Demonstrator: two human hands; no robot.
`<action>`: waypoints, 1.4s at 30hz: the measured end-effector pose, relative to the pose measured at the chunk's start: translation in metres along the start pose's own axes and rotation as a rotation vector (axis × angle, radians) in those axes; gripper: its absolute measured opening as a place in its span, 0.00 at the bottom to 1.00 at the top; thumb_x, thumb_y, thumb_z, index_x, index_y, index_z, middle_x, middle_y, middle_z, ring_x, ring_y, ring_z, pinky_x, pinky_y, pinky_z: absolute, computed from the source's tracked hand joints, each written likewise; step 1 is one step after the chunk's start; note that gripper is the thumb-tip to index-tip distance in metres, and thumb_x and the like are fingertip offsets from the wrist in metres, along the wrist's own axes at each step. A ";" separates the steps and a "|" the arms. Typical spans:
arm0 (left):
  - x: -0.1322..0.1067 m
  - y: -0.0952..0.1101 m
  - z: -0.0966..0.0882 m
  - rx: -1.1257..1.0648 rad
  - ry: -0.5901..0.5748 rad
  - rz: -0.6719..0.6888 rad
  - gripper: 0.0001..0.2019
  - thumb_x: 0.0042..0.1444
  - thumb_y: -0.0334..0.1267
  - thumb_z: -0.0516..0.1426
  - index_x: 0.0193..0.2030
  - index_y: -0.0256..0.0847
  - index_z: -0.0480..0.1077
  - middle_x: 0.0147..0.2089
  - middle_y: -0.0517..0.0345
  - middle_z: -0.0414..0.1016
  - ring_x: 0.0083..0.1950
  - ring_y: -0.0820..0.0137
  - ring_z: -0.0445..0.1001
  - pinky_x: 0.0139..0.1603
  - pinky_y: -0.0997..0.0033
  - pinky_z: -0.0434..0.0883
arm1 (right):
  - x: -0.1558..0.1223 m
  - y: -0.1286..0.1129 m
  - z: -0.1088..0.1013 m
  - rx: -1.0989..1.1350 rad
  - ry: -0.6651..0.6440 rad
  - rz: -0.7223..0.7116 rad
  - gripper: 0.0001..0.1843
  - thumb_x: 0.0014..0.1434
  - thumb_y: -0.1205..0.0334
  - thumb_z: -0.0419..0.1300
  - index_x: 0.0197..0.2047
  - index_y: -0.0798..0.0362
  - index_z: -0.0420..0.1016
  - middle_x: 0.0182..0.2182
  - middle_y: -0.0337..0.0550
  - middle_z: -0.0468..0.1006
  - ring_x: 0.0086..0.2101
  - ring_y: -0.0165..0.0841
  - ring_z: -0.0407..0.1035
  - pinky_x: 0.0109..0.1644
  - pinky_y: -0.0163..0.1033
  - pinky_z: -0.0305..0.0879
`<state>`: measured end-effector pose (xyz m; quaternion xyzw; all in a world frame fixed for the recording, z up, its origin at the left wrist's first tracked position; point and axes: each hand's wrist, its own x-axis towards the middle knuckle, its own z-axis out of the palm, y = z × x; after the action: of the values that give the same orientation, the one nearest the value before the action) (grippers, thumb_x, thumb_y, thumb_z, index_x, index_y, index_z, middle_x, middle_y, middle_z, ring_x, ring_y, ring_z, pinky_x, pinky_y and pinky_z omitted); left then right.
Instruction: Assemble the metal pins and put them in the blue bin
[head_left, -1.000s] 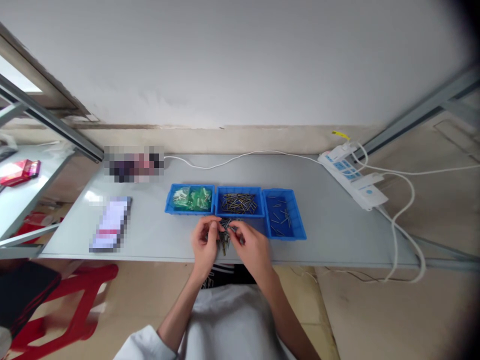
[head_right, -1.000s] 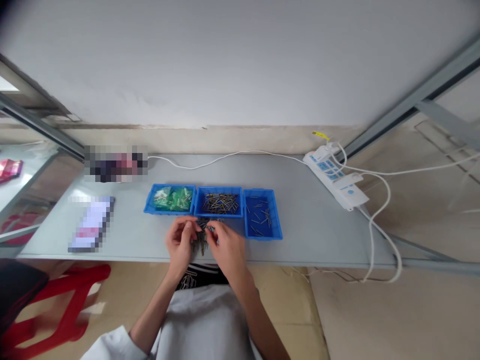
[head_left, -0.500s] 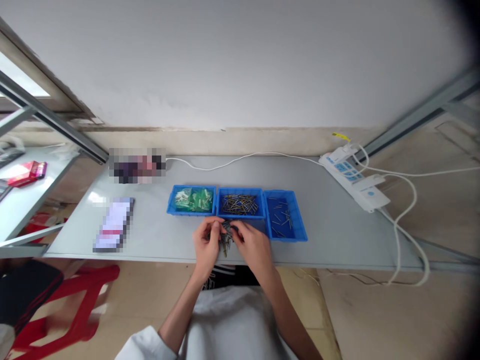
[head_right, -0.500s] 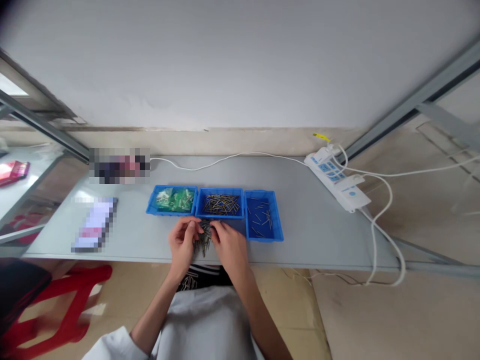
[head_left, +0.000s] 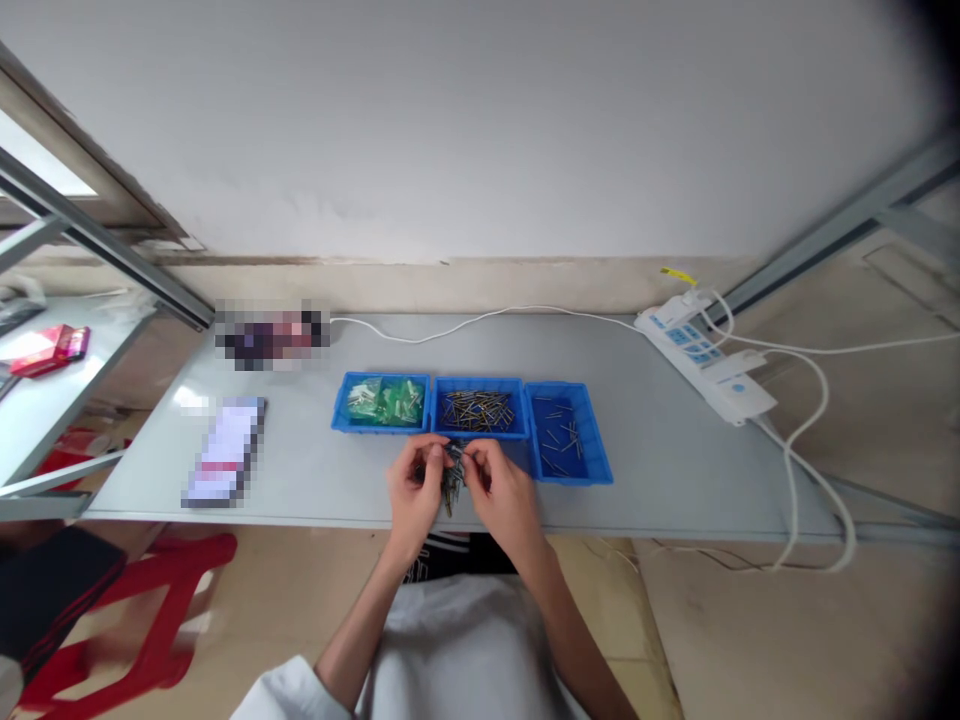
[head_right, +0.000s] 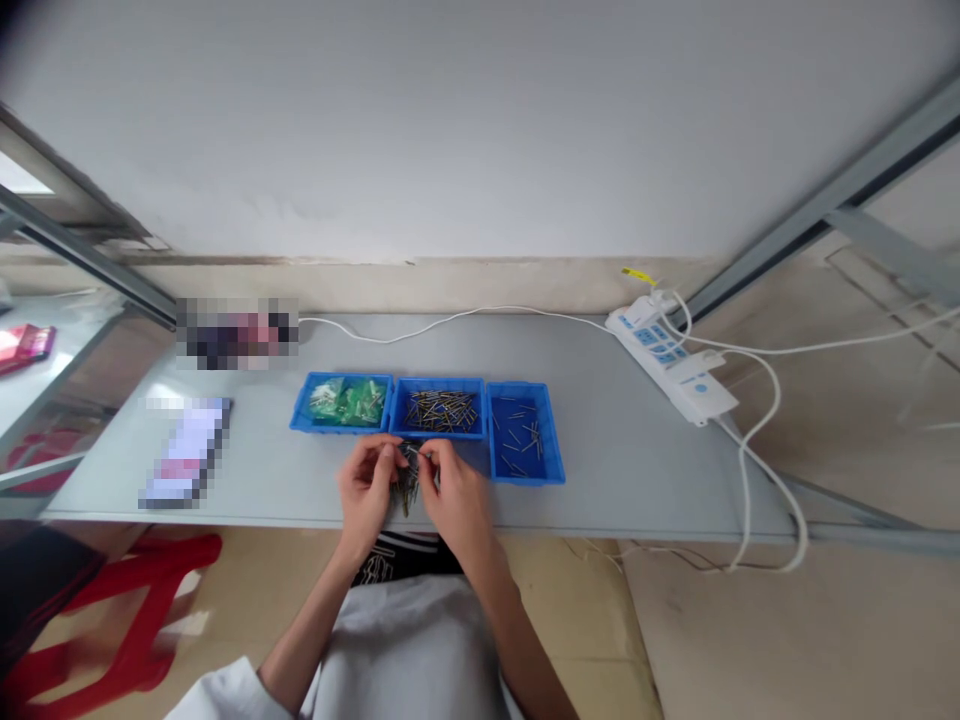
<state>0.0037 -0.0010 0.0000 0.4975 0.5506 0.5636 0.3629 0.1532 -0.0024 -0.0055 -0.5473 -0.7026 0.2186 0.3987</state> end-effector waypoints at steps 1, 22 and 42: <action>0.000 0.000 0.001 0.016 -0.028 0.010 0.12 0.73 0.48 0.60 0.48 0.42 0.79 0.31 0.59 0.79 0.29 0.71 0.75 0.33 0.73 0.72 | 0.000 -0.001 0.000 0.057 0.025 0.008 0.05 0.76 0.59 0.56 0.48 0.47 0.73 0.33 0.39 0.83 0.30 0.33 0.78 0.35 0.35 0.68; 0.002 -0.004 0.005 0.039 -0.148 0.093 0.09 0.73 0.45 0.61 0.46 0.43 0.77 0.43 0.52 0.86 0.28 0.73 0.74 0.32 0.74 0.71 | -0.002 0.001 0.002 0.340 0.132 0.140 0.08 0.75 0.56 0.59 0.44 0.48 0.77 0.31 0.38 0.82 0.29 0.31 0.76 0.36 0.35 0.73; 0.005 0.001 0.004 -0.003 -0.188 0.125 0.04 0.70 0.37 0.61 0.42 0.42 0.72 0.40 0.56 0.80 0.33 0.73 0.76 0.36 0.75 0.72 | -0.001 0.002 0.002 0.364 0.106 0.148 0.10 0.74 0.56 0.59 0.43 0.49 0.79 0.29 0.37 0.82 0.27 0.31 0.74 0.34 0.34 0.70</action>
<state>0.0069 0.0045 0.0017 0.5811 0.4812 0.5368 0.3777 0.1529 -0.0029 -0.0084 -0.5272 -0.5872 0.3416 0.5104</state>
